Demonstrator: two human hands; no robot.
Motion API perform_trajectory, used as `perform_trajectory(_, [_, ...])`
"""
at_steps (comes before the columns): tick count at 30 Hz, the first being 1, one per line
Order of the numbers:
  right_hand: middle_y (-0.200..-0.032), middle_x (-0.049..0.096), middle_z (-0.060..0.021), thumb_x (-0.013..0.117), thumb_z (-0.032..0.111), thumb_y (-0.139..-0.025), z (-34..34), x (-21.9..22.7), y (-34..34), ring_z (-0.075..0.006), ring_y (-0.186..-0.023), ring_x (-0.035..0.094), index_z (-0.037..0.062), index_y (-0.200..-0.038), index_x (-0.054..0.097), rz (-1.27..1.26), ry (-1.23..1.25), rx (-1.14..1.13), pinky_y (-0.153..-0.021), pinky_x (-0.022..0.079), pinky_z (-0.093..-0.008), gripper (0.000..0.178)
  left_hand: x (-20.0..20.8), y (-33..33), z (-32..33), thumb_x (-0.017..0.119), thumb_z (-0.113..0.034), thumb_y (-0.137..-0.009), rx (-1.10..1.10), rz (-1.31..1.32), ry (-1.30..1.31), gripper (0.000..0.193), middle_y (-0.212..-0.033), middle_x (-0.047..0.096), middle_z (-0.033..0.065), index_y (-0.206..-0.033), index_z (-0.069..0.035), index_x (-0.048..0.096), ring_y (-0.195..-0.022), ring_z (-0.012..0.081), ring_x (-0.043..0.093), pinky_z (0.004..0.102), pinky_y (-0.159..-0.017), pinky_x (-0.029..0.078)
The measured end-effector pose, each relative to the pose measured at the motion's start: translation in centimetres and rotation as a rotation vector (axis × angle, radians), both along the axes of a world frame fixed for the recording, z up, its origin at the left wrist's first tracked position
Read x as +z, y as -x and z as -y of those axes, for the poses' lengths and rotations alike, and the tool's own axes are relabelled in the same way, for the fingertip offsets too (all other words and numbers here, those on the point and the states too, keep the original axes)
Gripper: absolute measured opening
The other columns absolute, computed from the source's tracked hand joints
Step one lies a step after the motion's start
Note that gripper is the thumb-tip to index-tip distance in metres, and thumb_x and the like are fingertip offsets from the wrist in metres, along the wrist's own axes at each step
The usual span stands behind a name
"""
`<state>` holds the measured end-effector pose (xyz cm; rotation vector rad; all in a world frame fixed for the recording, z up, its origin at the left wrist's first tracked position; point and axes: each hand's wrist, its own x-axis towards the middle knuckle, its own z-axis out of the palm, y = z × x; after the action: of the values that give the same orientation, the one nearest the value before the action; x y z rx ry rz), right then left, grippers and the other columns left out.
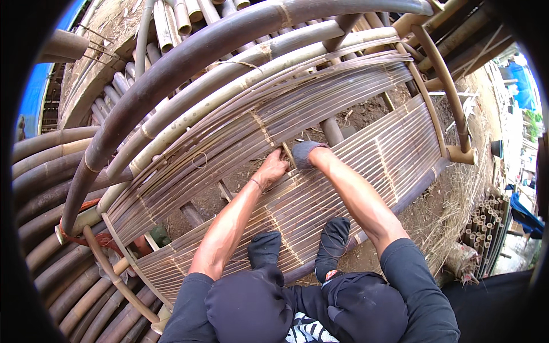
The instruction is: The person sits cross-legged on the ground and weaves thin bamboo strips into a large circular bamboo frame. They use both hands to interlace the strips through the vertical ribs of the structure, occasionally using a small wooden tool to tighten the weave.
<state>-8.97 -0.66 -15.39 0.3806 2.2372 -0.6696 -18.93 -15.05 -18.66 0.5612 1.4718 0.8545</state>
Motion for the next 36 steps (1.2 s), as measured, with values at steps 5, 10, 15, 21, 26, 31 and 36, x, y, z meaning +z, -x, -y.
perform_trajectory(5, [-0.106,0.070,-0.0175,0.052,0.031,-0.089,-2.5,1.0,-2.0,-0.0393,-0.097,0.066,0.0105,-0.108,0.070,-0.061,0.146,-0.064,-0.086,0.051,-0.0468,0.033,2.3,0.1,1.2,0.066,-0.016,-0.090,-0.028,0.017,0.114,0.031,-0.100,0.071,0.0087,-0.112,0.006,0.067,-0.086,0.0145,0.062,0.0289,-0.078,0.049])
perform_trajectory(10, [-0.110,0.070,-0.0165,0.054,0.025,-0.087,-0.9,2.0,-3.1,-0.0380,-0.101,0.066,0.0083,-0.106,0.072,-0.114,-0.030,-0.202,-0.087,0.052,-0.0460,0.031,3.1,-0.4,1.4,0.063,-0.011,-0.087,0.011,-0.236,0.089,0.039,-0.115,0.068,0.0136,-0.122,0.006,0.062,-0.102,0.0180,0.062,0.0310,-0.090,0.049])
perform_trajectory(15, [-0.111,0.070,-0.0158,0.058,0.024,-0.084,-0.6,-0.8,-1.8,-0.0330,-0.100,0.069,0.0063,-0.106,0.072,-0.047,0.095,-0.133,-0.085,0.054,-0.0425,0.032,1.3,-0.5,0.5,0.061,-0.004,-0.084,0.023,0.126,-0.070,0.050,-0.130,0.062,0.0152,-0.133,0.007,0.052,-0.119,0.0221,0.058,0.0326,-0.100,0.046])
perform_trajectory(21, [-0.100,0.071,-0.0215,0.061,0.017,-0.079,-1.6,-3.6,-1.9,-0.0361,-0.085,0.068,0.0033,-0.104,0.071,-0.048,0.257,0.013,-0.076,0.054,-0.0419,0.031,0.7,-0.2,0.7,0.069,-0.010,-0.086,-0.039,0.070,0.135,0.046,-0.117,0.068,0.0116,-0.127,0.008,0.057,-0.103,0.0180,0.064,0.0309,-0.093,0.049])
perform_trajectory(26, [-0.102,0.071,-0.0199,0.062,0.021,-0.081,-1.6,-2.1,-1.2,-0.0337,-0.084,0.067,0.0050,-0.106,0.071,-0.056,0.357,-0.080,-0.075,0.053,-0.0410,0.031,1.0,-1.0,0.4,0.071,-0.013,-0.085,0.128,0.153,0.015,0.032,-0.100,0.072,0.0090,-0.112,0.004,0.068,-0.087,0.0164,0.065,0.0311,-0.080,0.052])
perform_trajectory(31, [-0.104,0.070,-0.0217,0.057,0.023,-0.085,-0.6,2.2,-1.0,-0.0366,-0.095,0.069,0.0043,-0.106,0.072,-0.036,0.057,-0.046,-0.082,0.054,-0.0444,0.032,2.8,-0.4,0.9,0.072,-0.016,-0.083,0.132,-0.107,0.085,0.021,-0.077,0.072,0.0069,-0.094,0.001,0.074,-0.068,0.0130,0.062,0.0297,-0.064,0.049])
perform_trajectory(36, [-0.098,0.070,-0.0160,0.066,0.027,-0.082,2.7,7.9,-4.2,-0.0358,-0.093,0.066,0.0054,-0.098,0.072,-0.719,-0.097,-0.341,-0.086,0.053,-0.0427,0.028,8.2,1.6,2.7,0.073,-0.014,-0.086,0.093,0.178,0.005,0.019,-0.086,0.069,0.0018,-0.099,0.000,0.073,-0.074,0.0069,0.057,0.0237,-0.066,0.045])
